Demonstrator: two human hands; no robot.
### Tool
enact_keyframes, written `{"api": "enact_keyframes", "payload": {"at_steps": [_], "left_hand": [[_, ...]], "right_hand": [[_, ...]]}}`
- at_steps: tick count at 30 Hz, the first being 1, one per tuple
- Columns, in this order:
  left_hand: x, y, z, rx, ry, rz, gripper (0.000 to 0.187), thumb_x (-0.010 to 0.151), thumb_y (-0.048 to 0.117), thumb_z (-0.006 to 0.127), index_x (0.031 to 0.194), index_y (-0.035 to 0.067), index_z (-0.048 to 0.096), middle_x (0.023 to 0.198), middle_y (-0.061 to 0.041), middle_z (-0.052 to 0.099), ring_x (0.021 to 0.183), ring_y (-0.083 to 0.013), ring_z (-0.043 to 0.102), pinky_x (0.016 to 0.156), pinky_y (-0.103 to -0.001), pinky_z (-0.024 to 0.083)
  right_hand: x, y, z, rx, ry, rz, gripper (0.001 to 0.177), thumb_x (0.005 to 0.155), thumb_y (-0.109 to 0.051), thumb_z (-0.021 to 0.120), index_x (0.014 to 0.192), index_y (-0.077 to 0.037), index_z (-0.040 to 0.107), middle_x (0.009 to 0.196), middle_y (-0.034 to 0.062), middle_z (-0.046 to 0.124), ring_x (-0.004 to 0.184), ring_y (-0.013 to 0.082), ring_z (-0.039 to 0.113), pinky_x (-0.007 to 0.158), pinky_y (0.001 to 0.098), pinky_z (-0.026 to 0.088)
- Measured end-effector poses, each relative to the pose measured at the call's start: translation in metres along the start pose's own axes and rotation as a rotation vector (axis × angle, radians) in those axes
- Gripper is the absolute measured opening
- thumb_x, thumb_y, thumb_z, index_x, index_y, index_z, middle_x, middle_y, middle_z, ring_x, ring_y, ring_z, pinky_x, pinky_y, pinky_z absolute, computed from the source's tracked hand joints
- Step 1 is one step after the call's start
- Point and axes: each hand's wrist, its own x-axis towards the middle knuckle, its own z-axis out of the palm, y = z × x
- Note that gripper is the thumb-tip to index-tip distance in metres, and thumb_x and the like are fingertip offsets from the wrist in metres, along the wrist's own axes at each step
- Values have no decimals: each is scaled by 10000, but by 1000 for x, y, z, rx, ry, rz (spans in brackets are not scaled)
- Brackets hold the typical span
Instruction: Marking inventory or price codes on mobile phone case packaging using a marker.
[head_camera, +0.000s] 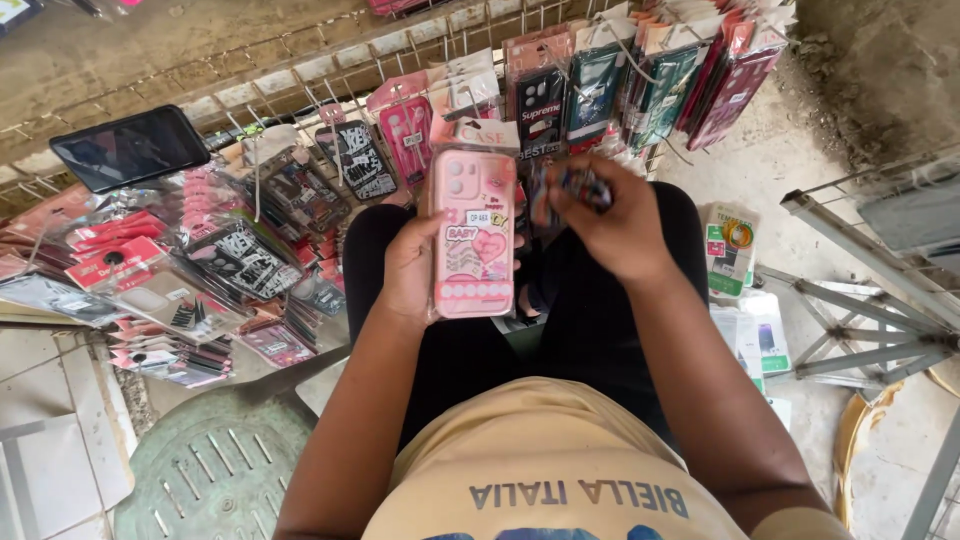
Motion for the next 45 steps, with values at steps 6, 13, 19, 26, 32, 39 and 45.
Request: {"api": "enact_keyframes", "payload": {"at_steps": [6,13,19,26,32,39,45], "left_hand": [[28,-27,-19,-71,-14,-101,587,856,592,693,1226,137,673,1120,-198,729,1008,-386,725,886,-638,582],[47,-26,-30,201,146,-191,583,810,608,699,973,51,640,809,-275,705,692,-408,741,606,-621,627],[48,3,-21,853,34,255,645,1064,446,261,1641,190,127,1618,-378,238,1452,-569,323,1183,-638,323],[54,-1,-60,481,304,288,352,856,271,838,1032,23,662,778,-166,727,665,-290,759,573,-442,650],[30,-17,-30,167,185,183,507,868,274,798,1281,61,596,1141,-232,726,977,-343,750,836,-497,624],[30,-20,-9,234,142,139,805,909,738,420,1367,83,520,1211,-243,705,1092,-314,709,943,-411,593],[0,-17,37,536,160,167,820,959,673,385,1453,28,497,1408,-247,553,1265,-341,577,1111,-433,457]], "right_hand": [[40,-49,15,-233,-15,-436,262,804,24,841,1042,-67,779,949,117,738,927,329,737,861,419,567],[33,-71,29,-435,-196,-626,312,715,92,765,1004,-17,720,1015,179,717,975,455,699,866,525,552],[-21,-85,36,-468,-443,-661,394,573,87,741,945,-41,725,981,197,718,925,466,684,822,554,559],[-43,-53,19,-482,-313,-514,404,605,23,728,990,-99,739,1034,124,730,971,417,701,850,499,562],[-55,-27,39,-444,-202,-419,338,679,-49,752,1001,-151,741,1066,76,702,979,350,714,852,459,568],[-41,-20,40,-401,-81,-382,254,743,-44,767,975,-147,745,1023,71,696,937,349,730,819,432,582],[-25,-51,40,-382,5,-418,250,789,0,732,1005,-119,766,1021,93,714,961,371,732,846,446,574]]}}
